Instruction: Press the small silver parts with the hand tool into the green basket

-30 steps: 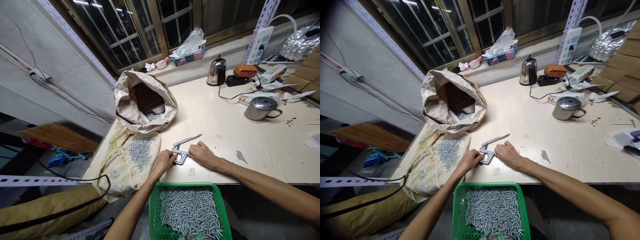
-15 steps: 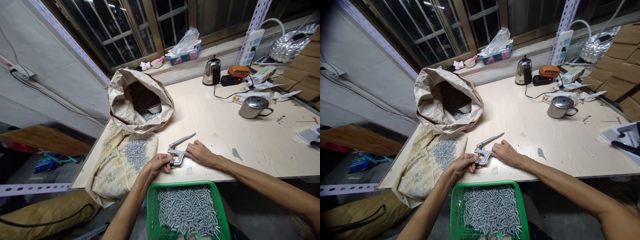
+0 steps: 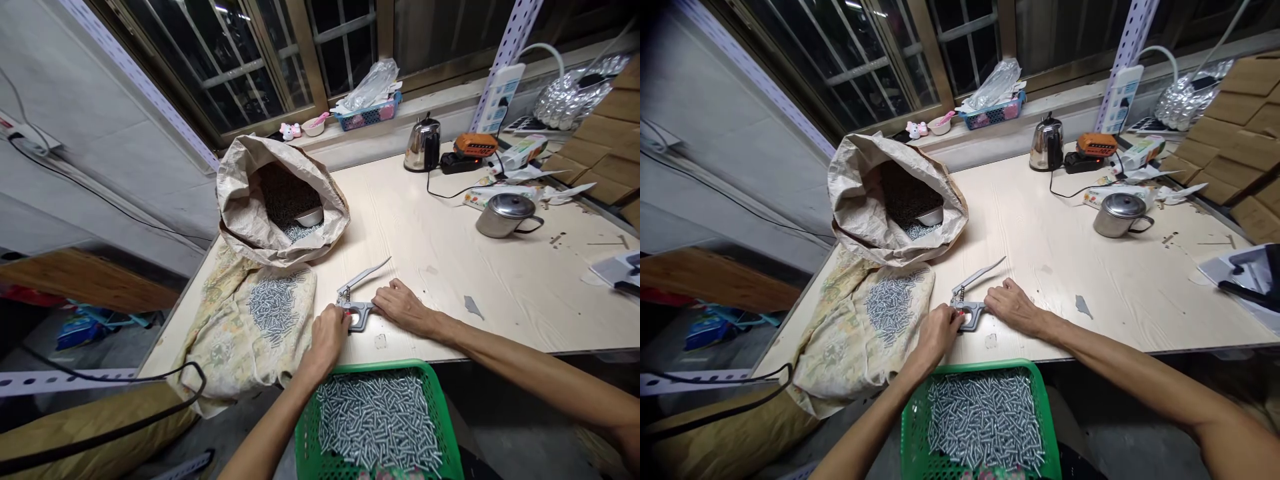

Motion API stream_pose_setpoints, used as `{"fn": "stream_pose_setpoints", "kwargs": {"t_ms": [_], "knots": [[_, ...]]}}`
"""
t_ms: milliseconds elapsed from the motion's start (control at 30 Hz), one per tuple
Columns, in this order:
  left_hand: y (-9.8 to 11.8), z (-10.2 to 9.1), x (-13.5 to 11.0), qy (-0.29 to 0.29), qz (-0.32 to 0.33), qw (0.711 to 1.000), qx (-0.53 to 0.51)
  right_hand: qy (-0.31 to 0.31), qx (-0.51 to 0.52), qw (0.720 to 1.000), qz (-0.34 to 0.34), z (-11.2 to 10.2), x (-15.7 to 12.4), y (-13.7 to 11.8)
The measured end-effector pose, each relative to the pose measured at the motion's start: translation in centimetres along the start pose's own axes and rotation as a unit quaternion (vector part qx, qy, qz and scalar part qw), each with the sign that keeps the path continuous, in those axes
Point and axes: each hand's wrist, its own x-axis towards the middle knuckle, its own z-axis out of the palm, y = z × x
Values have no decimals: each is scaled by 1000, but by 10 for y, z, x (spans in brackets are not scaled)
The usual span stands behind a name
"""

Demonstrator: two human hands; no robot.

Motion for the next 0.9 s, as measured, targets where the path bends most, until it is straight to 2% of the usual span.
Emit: {"fn": "stream_pose_setpoints", "kwargs": {"t_ms": [33,100,133,167,200,233,267,300,367,400,433,500,567,600,633,667,700,733,833,900], "knots": [[1,-1,0,-2,0,1000,0,0,1,1000,2,-1,0,0],[-3,-4,3,-84,-28,993,-83,-5,16,1000,2,-4,2,1],[-9,-7,6,-149,-52,976,-154,-11,28,1000,1,-5,3,1],[-16,-9,10,-213,-74,947,-231,-19,41,999,2,-7,3,1],[-23,-12,14,-262,-94,913,-299,-28,52,998,4,-8,4,2],[-31,-14,16,-281,-107,887,-352,-38,60,997,6,-9,4,2],[-37,-15,17,-265,-114,877,-384,-48,64,997,8,-9,4,2],[-42,-16,15,-223,-115,884,-395,-57,65,996,11,-9,4,2],[-45,-17,2,-129,-102,917,-363,-70,61,996,14,-9,4,3],[-43,-18,-8,-101,-82,933,-334,-74,60,995,16,-8,4,3],[-40,-20,-20,-96,-52,947,-303,-77,59,995,19,-8,4,3],[-34,-26,-42,-131,35,960,-245,-82,61,994,22,-8,3,3],[-33,-35,-53,-128,95,975,-155,-86,65,994,22,-9,4,2],[-36,-39,-52,-99,88,986,-105,-88,66,994,22,-9,4,2],[-41,-43,-46,-47,59,996,-49,-88,67,994,22,-10,4,1],[-49,-46,-38,29,11,999,12,-88,68,994,23,-10,4,1],[-58,-48,-27,88,-29,994,64,-87,69,994,24,-11,4,0],[-67,-49,-15,121,-58,986,99,-85,72,993,25,-11,4,0],[-88,-44,17,109,-65,982,140,-81,81,993,30,-12,5,-1],[-94,-36,28,95,-63,981,154,-85,90,992,35,-12,6,-1]]}}
